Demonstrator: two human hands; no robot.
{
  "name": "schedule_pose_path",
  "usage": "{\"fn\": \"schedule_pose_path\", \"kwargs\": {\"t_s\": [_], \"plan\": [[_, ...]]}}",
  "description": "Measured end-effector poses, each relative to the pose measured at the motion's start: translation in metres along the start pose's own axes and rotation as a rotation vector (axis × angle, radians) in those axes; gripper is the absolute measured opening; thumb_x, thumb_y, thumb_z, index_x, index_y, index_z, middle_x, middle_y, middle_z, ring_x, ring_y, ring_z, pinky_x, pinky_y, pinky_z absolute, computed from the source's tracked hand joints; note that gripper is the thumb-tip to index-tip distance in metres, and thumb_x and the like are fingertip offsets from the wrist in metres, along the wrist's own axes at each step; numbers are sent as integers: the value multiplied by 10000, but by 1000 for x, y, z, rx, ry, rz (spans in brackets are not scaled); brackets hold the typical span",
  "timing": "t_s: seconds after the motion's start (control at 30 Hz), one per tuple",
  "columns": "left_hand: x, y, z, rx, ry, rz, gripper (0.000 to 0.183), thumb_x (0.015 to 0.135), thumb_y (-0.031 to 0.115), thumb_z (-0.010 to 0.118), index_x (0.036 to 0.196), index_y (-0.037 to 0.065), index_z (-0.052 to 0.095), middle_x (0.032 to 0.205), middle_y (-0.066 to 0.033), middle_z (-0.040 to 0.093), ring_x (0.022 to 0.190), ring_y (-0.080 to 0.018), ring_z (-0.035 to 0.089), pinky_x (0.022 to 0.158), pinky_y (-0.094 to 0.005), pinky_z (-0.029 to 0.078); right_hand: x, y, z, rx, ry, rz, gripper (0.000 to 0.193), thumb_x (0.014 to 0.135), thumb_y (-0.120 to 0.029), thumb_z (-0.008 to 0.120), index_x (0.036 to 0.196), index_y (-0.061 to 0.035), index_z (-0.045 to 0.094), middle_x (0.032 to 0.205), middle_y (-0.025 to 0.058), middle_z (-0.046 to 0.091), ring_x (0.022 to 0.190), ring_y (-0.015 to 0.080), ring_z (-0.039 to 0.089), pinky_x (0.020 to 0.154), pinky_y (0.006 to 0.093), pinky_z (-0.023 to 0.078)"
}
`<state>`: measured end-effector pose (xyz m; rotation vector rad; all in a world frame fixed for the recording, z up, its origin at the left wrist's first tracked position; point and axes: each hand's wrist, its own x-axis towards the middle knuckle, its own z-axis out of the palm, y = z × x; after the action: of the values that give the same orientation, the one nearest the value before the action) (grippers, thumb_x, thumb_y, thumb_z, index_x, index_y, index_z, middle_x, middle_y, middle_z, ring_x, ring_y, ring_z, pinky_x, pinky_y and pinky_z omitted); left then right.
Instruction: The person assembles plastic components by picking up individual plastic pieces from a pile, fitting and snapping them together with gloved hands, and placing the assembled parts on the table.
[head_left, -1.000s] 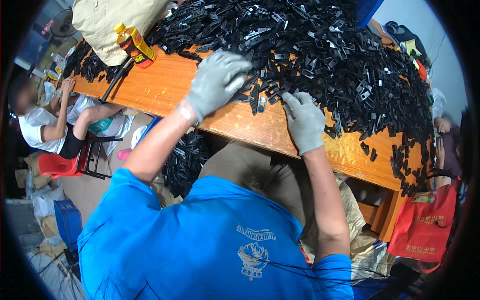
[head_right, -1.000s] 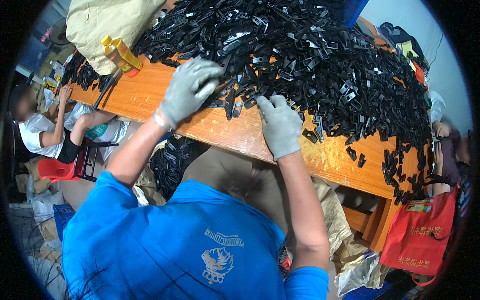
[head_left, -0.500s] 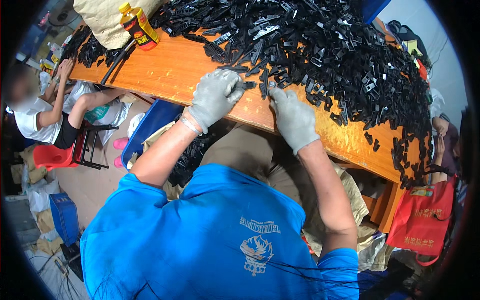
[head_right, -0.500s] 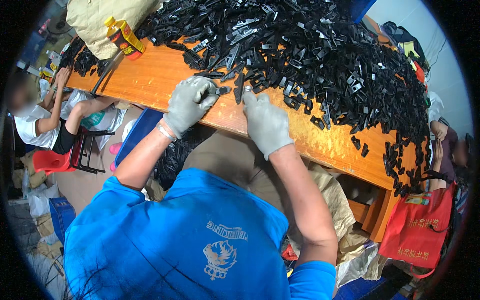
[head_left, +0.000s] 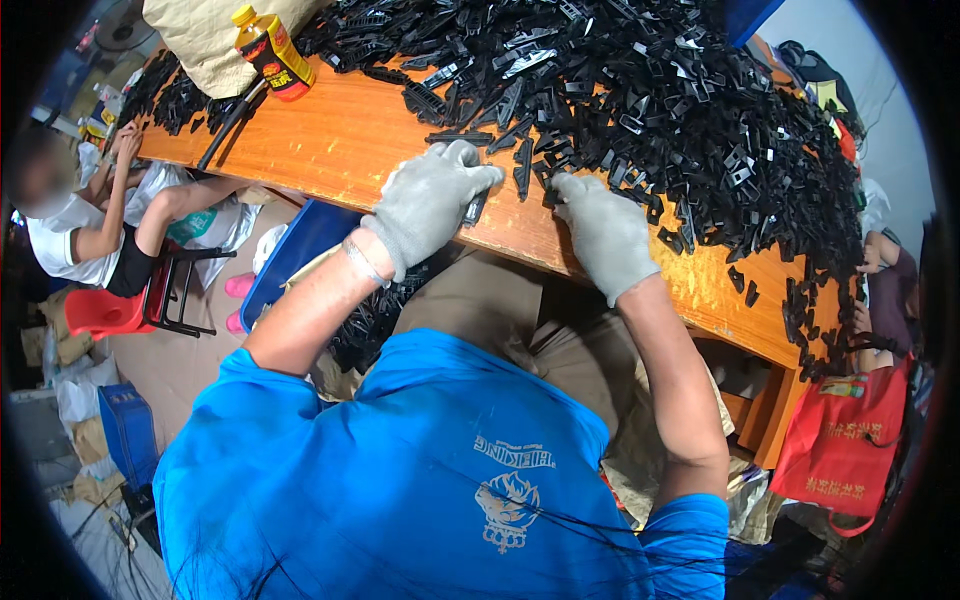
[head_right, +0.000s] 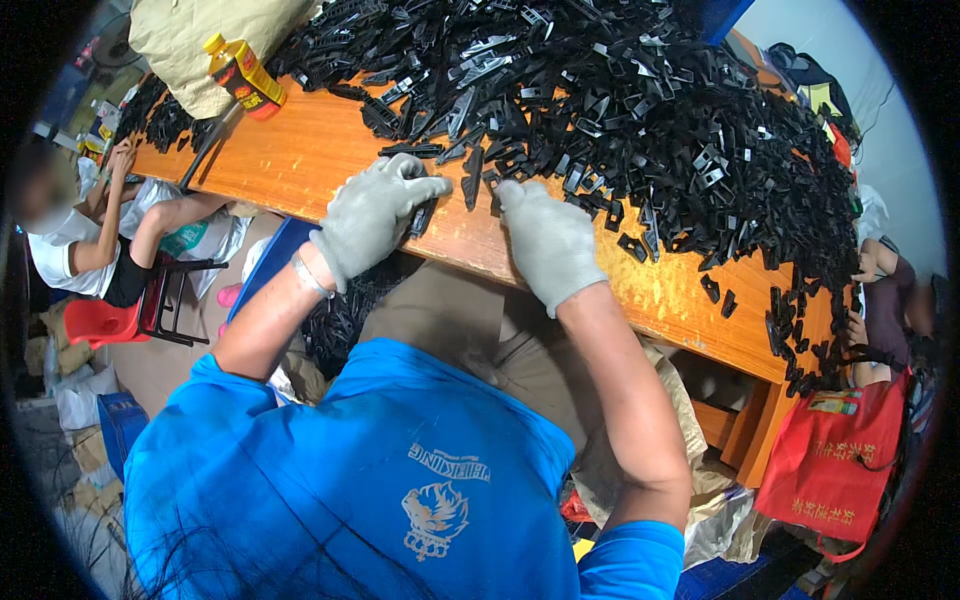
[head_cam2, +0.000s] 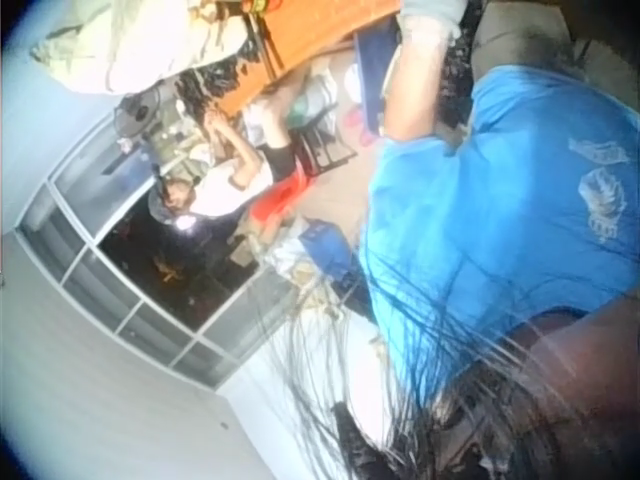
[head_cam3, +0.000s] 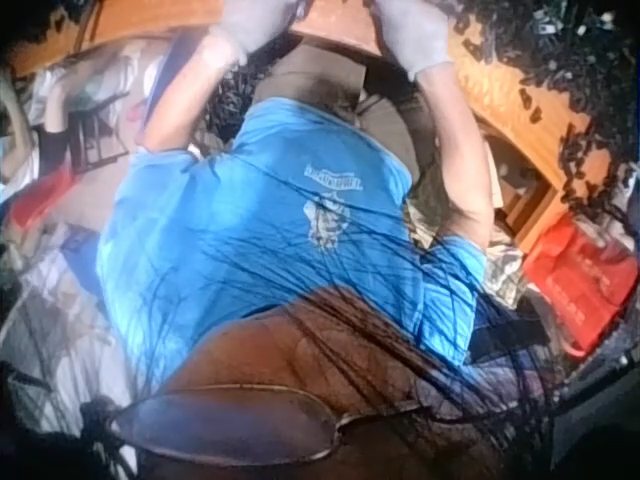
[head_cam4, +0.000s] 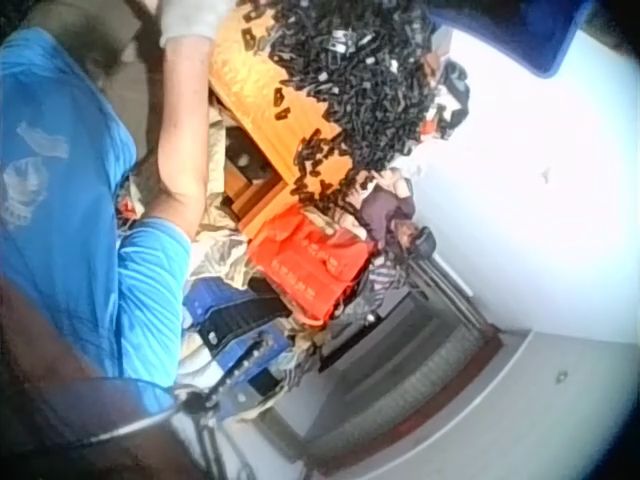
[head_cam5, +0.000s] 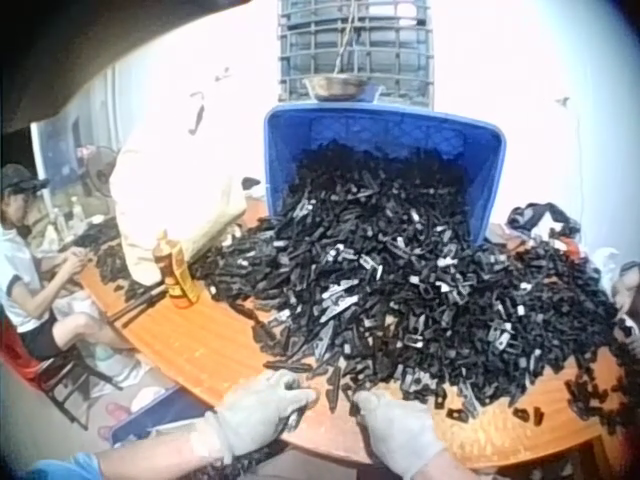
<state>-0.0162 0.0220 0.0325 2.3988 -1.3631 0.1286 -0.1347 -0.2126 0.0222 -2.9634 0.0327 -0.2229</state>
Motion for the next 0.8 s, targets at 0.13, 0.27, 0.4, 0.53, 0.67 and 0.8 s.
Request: {"fn": "schedule_pose_path", "kwargs": {"t_s": [0.13,0.27,0.4,0.53,0.67,0.8], "plan": [[2,-7,-4,103,5,42,246,880,104,771,1121,151,755,1129,-113,665,1067,-365,647,864,-479,550,-7,-5,3,215,179,18,243,995,-235,718,1214,-132,691,1080,128,749,948,349,753,797,470,598],[-11,-12,6,-142,33,13,282,825,138,851,1088,123,750,1095,-118,668,1049,-364,628,913,-470,522,-17,-32,14,427,299,24,225,944,-231,771,1152,-149,752,1080,97,718,956,333,729,804,462,595],[-18,-17,12,-253,47,-118,241,838,142,845,1059,110,755,1054,-118,680,1030,-359,629,907,-470,514,-12,-45,20,430,218,69,188,920,-231,792,1099,-172,792,1117,71,697,967,307,726,795,452,600],[-21,-25,19,-237,83,-29,188,849,132,832,1015,92,754,987,-101,690,995,-347,635,890,-459,502,-4,-41,28,415,229,50,196,913,-232,801,1103,-185,795,1102,67,697,957,293,728,779,444,601],[-20,-28,23,-250,79,1,159,856,128,824,983,79,744,958,-94,691,960,-347,637,866,-455,498,0,-31,34,407,206,6,205,906,-233,807,1106,-190,798,1071,60,691,930,292,724,758,439,599],[-18,-20,17,-320,96,31,158,859,128,821,982,73,739,971,-105,686,935,-355,632,855,-468,500,5,-45,31,305,196,-74,163,905,-243,805,1043,-162,775,1021,65,672,866,306,724,731,443,591]]}}
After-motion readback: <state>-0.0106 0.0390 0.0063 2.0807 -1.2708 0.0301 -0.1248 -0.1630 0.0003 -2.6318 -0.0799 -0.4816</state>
